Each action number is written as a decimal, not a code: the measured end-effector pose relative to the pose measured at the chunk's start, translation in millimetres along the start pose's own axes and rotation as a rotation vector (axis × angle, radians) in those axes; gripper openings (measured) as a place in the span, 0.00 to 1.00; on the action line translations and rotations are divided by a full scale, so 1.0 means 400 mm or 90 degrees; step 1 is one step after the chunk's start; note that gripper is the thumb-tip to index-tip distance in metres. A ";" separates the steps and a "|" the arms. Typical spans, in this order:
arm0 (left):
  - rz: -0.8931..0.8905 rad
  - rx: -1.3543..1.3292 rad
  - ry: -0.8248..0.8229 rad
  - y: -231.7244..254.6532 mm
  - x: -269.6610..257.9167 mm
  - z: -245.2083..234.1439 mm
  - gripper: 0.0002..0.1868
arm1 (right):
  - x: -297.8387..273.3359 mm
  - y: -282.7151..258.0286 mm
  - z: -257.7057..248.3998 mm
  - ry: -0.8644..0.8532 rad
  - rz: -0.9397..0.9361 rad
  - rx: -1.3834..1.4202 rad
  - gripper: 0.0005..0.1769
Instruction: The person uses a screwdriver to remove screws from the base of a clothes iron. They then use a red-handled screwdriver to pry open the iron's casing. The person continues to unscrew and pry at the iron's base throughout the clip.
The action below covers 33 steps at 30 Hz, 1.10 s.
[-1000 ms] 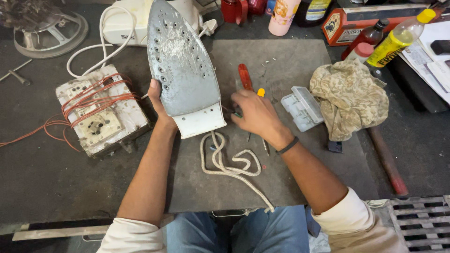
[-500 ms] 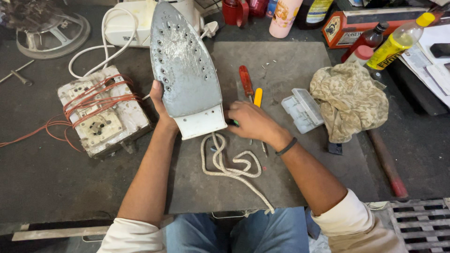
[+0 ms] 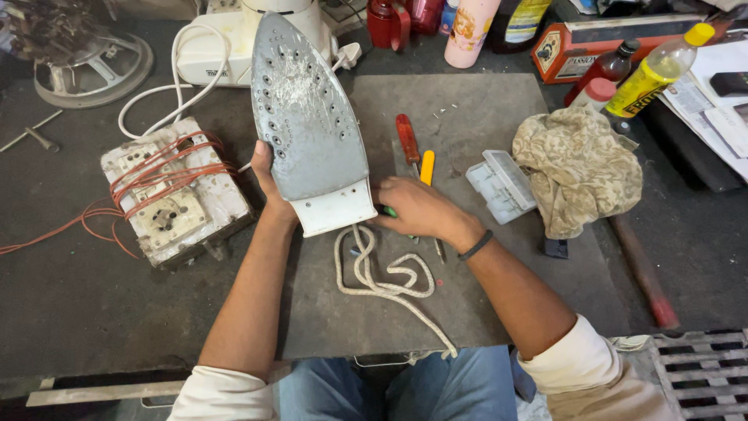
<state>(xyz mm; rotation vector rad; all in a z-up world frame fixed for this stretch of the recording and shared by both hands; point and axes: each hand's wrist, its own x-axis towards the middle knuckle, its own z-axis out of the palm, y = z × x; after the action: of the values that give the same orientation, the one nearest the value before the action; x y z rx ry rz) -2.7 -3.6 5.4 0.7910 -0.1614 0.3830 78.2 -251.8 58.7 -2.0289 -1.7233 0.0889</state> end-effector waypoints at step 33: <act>-0.050 0.030 0.016 0.002 -0.011 0.011 0.59 | -0.004 0.041 -0.019 0.043 0.087 0.099 0.15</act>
<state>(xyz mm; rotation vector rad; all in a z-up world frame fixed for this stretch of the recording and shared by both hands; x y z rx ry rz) -6.9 -7.3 7.7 0.8359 -0.0976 0.3242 95.5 -257.3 58.7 -2.0092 -1.4892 0.1902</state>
